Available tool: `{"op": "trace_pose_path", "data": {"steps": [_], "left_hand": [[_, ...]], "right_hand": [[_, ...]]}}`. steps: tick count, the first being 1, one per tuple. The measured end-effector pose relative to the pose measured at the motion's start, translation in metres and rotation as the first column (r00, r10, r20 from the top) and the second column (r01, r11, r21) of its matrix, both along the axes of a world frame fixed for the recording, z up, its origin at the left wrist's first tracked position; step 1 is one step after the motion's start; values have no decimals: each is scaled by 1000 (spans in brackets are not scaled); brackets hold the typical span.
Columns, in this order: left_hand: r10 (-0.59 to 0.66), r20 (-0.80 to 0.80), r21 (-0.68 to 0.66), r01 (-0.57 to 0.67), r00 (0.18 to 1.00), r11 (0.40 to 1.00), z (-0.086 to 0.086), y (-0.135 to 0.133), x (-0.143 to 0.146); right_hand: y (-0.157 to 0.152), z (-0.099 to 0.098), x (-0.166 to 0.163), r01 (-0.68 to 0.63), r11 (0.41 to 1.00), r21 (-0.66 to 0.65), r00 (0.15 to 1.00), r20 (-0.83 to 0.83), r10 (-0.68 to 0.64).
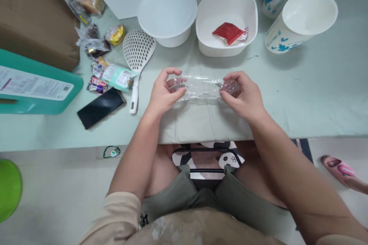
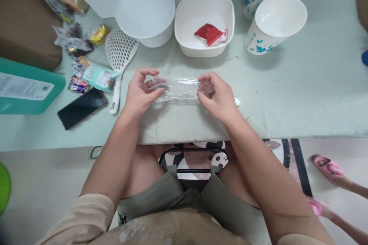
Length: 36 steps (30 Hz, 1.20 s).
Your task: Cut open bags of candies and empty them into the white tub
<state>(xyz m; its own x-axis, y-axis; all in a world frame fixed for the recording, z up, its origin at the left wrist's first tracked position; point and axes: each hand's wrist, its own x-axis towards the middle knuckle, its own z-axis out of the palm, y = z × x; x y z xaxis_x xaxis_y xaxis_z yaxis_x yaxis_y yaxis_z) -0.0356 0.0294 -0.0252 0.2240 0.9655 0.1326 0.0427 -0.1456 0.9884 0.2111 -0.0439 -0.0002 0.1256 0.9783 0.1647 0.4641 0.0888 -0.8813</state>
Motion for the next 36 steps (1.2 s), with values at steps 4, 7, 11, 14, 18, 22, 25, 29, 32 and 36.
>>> {"op": "trace_pose_path", "data": {"steps": [4, 7, 11, 14, 18, 22, 25, 29, 32, 36], "left_hand": [[19, 1, -131, -19, 1000, 991, 3, 0, 0], [42, 31, -233, -33, 999, 972, 13, -3, 1], [-49, 75, -455, 78, 996, 887, 25, -6, 1], [-89, 83, -534, 120, 993, 837, 28, -7, 1], [-114, 119, -510, 160, 986, 845, 30, -6, 0], [-133, 117, -463, 172, 984, 870, 34, -5, -6], [-110, 142, -444, 163, 984, 881, 38, -5, -12], [-141, 184, -416, 207, 973, 885, 34, -4, -12], [-100, 102, -324, 128, 990, 937, 26, -3, -7], [-71, 54, -304, 85, 996, 949, 26, -4, -3]], "right_hand": [[0, -3, 1, 31, 998, -51, 995, -92, -36], [1, -2, 1, 1, 994, -114, 981, -191, -23], [1, 1, 0, -62, 964, -260, 919, -392, -46], [0, 5, -2, -137, 921, -364, 885, -462, -51], [0, 9, -3, -171, 917, -361, 884, -467, -20], [0, 11, -2, -147, 932, -332, 876, -481, -33], [0, 11, 1, -114, 945, -305, 900, -435, -32], [-2, 8, 4, -96, 966, -239, 881, -473, -30], [-4, 7, 5, -105, 968, -229, 928, -373, 12], [-7, 11, 6, -65, 962, -265, 984, -180, 17]]}}
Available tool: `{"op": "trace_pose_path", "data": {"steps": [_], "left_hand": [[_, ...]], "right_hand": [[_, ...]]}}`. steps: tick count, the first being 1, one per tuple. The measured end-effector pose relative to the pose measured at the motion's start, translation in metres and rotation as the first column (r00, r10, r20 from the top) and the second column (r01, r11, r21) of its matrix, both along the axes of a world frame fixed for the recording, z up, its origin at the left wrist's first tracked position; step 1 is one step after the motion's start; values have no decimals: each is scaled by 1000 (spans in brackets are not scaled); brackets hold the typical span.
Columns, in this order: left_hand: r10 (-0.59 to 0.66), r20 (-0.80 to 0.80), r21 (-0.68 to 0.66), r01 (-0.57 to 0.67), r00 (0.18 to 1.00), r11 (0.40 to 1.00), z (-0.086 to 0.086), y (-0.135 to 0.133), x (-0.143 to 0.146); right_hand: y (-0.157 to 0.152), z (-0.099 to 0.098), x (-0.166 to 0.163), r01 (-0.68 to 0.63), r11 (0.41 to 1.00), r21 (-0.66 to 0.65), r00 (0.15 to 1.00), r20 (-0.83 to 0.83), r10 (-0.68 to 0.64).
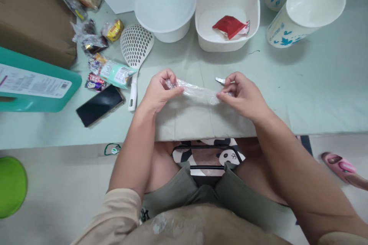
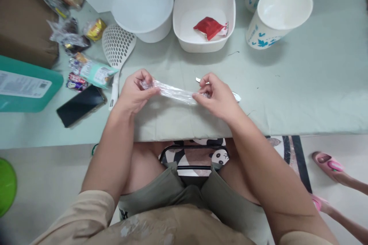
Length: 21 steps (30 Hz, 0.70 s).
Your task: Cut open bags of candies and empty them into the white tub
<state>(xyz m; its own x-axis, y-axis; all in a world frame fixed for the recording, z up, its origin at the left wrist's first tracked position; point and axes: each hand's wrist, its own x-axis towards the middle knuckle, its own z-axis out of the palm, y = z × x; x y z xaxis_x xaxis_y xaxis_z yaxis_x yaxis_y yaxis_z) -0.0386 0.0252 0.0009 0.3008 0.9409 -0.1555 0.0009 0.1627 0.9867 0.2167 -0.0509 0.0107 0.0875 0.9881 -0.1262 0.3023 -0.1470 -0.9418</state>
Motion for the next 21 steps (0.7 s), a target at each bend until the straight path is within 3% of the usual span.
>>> {"op": "trace_pose_path", "data": {"steps": [3, 5, 7, 8, 9, 11, 16, 19, 21], "left_hand": [[-149, 50, -77, 152, 988, 985, 9, -5, 2], [-277, 34, -96, 279, 960, 956, 15, -9, 4], [-345, 2, -97, 343, 939, 934, 17, -12, 8], [-337, -14, -90, 335, 941, 938, 17, -14, 10], [-300, -28, -74, 298, 953, 952, 16, -15, 12], [-165, -45, -19, 165, 985, 986, 12, -15, 14], [58, 5, 102, -58, 998, 993, 2, -14, 14], [191, -5, 185, -187, 981, 965, -1, -11, 13], [223, -39, 214, -210, 974, 954, -2, -10, 12]], "right_hand": [[-2, 5, -1, 49, 992, 117, 995, -89, -39], [-2, 7, -6, 10, 992, 129, 975, -222, 19], [-2, 8, -16, -199, 980, 28, 921, -335, 197], [-3, 7, -21, -332, 942, -43, 880, -375, 293], [-4, 7, -26, -442, 890, -114, 840, -399, 366], [-6, 7, -33, -530, 819, -220, 813, -408, 416], [-13, 9, -31, -399, 854, -334, 899, -326, 293], [-16, 8, -25, -380, 829, -411, 912, -319, 259], [-17, 7, -19, -413, 802, -433, 904, -305, 301]]}}
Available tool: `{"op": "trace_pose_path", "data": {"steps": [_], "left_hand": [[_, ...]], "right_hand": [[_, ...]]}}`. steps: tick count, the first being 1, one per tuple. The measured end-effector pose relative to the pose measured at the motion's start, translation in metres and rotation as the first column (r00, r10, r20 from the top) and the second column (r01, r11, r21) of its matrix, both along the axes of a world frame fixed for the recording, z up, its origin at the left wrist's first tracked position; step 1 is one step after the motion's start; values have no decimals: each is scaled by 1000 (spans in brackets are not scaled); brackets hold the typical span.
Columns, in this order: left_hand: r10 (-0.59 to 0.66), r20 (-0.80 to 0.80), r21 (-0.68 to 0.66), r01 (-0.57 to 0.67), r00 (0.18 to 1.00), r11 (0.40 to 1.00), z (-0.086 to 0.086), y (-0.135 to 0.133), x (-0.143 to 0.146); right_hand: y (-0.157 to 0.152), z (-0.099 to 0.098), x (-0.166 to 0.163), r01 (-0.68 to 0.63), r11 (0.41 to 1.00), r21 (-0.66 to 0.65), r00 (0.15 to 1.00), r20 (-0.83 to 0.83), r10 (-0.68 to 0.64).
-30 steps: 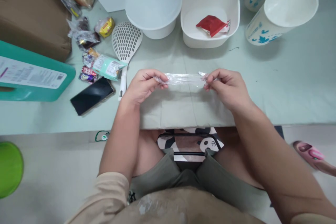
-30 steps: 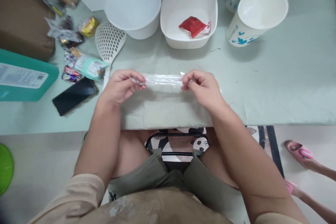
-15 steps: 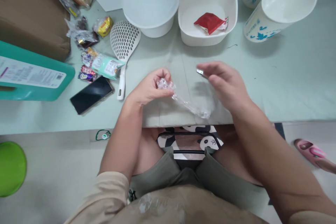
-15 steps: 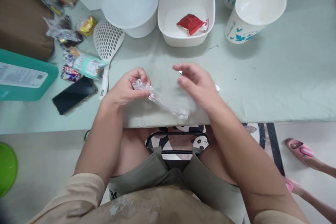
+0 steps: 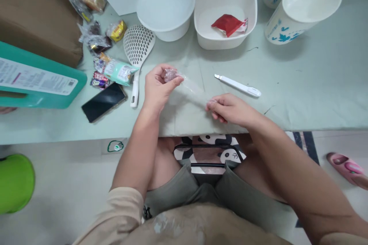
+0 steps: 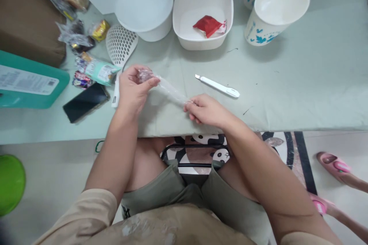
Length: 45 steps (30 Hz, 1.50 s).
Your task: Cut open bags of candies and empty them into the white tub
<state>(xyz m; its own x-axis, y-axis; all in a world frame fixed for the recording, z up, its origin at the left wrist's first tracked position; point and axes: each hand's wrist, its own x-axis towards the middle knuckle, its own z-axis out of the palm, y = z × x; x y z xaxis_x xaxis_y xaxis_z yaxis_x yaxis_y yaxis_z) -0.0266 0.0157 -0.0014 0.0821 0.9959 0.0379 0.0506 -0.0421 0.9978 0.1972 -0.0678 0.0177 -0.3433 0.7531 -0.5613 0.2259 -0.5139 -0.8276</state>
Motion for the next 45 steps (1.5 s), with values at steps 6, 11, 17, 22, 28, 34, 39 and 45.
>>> {"op": "trace_pose_path", "data": {"steps": [6, 11, 17, 22, 28, 34, 39, 45], "left_hand": [[-203, -48, -146, 195, 978, 970, 4, -1, 0], [-367, -63, -193, 350, 928, 917, 8, -10, 5], [-405, -122, 52, 413, 906, 909, 9, -18, 13], [-334, -59, 9, 335, 941, 942, 3, -22, 23], [-300, 309, -385, 407, 903, 829, 6, -24, 26], [-295, 377, -505, 462, 878, 729, 7, -26, 30], [-333, 348, -362, 453, 877, 815, 0, -29, 35], [-303, 413, -342, 455, 859, 822, -9, -30, 43]], "right_hand": [[-1, 8, 12, 20, 997, 79, 906, -423, 16], [8, 3, 12, 369, 913, 174, 876, -394, -279], [14, -15, 0, -45, 822, 567, 920, 344, -187], [11, -11, -10, -330, 777, 536, 918, 374, 132], [7, -5, -6, -183, 789, 586, 978, 31, 204], [4, -8, -8, 77, 798, 597, 995, -94, -26], [5, -18, -10, 87, 698, 711, 969, 102, -224], [4, -29, -17, -85, 394, 915, 798, 300, -524]]}}
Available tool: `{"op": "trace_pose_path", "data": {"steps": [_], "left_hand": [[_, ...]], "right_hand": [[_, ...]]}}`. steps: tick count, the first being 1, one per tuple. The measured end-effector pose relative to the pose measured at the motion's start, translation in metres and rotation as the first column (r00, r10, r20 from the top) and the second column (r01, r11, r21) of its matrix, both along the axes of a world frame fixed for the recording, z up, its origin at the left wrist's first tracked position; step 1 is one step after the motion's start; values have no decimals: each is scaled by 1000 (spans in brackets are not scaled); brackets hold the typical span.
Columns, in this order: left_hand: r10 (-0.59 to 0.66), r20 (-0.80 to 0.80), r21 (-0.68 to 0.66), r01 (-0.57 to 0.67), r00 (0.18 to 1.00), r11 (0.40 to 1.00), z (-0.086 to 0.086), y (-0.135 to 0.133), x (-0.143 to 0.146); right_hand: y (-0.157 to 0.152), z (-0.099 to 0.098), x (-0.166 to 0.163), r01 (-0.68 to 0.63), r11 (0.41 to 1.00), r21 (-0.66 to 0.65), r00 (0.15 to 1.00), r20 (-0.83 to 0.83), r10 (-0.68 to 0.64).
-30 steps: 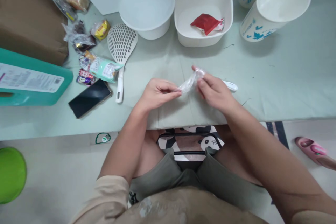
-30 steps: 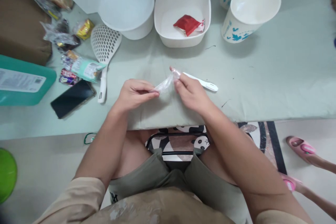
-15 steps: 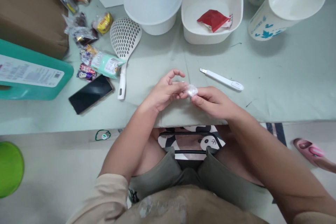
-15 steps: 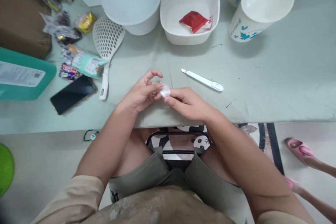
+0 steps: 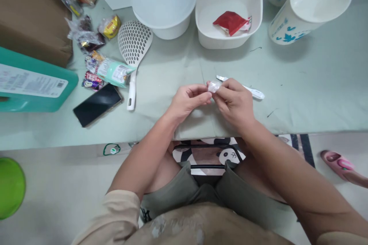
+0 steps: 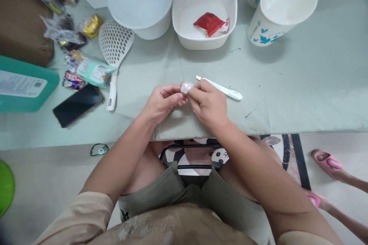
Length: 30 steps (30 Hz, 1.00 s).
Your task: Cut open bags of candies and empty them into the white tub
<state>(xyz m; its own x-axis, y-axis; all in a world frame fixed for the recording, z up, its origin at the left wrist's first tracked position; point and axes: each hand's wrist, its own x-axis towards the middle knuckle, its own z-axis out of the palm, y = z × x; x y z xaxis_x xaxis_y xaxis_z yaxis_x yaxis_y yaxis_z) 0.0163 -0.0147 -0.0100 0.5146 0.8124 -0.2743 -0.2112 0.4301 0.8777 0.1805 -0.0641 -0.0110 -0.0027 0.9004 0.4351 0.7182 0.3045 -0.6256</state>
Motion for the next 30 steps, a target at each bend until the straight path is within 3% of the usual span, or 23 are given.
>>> {"op": "trace_pose_path", "data": {"steps": [3, 6, 11, 16, 18, 22, 24, 26, 28, 30], "left_hand": [[54, -16, -5, -54, 998, 999, 0, 1, 2], [125, -13, -20, -125, 992, 992, 2, 2, 0], [-71, 13, -95, 72, 997, 993, 0, 1, -6], [-77, 61, -184, 87, 995, 979, 2, -1, -7], [-134, 107, -231, 156, 985, 960, 8, 0, -6], [-186, 84, -223, 200, 979, 954, 14, 3, -2], [-220, 44, -210, 224, 974, 952, 13, 5, 1], [-282, 0, -179, 277, 959, 944, 11, 6, 2], [-335, -51, -137, 326, 941, 936, 10, 7, 2], [-356, -91, -110, 346, 930, 932, 9, 8, 0]], "right_hand": [[0, 1, -2, 16, 986, 167, 995, 97, -32], [0, 4, -2, -19, 954, 298, 999, 52, 4], [2, -3, -4, -180, 926, 331, 981, 134, 143], [1, -3, -2, -183, 940, 287, 981, 121, 154], [4, 7, 9, -127, 955, 266, 987, 125, 97], [29, 38, 60, 106, 961, 254, 978, 149, -147], [53, 53, 95, 236, 932, 274, 937, 188, -293], [78, 64, 129, 406, 891, 202, 865, 230, -446], [97, 70, 153, 452, 890, 58, 831, 337, -443], [106, 69, 164, 482, 876, 17, 791, 420, -444]]}}
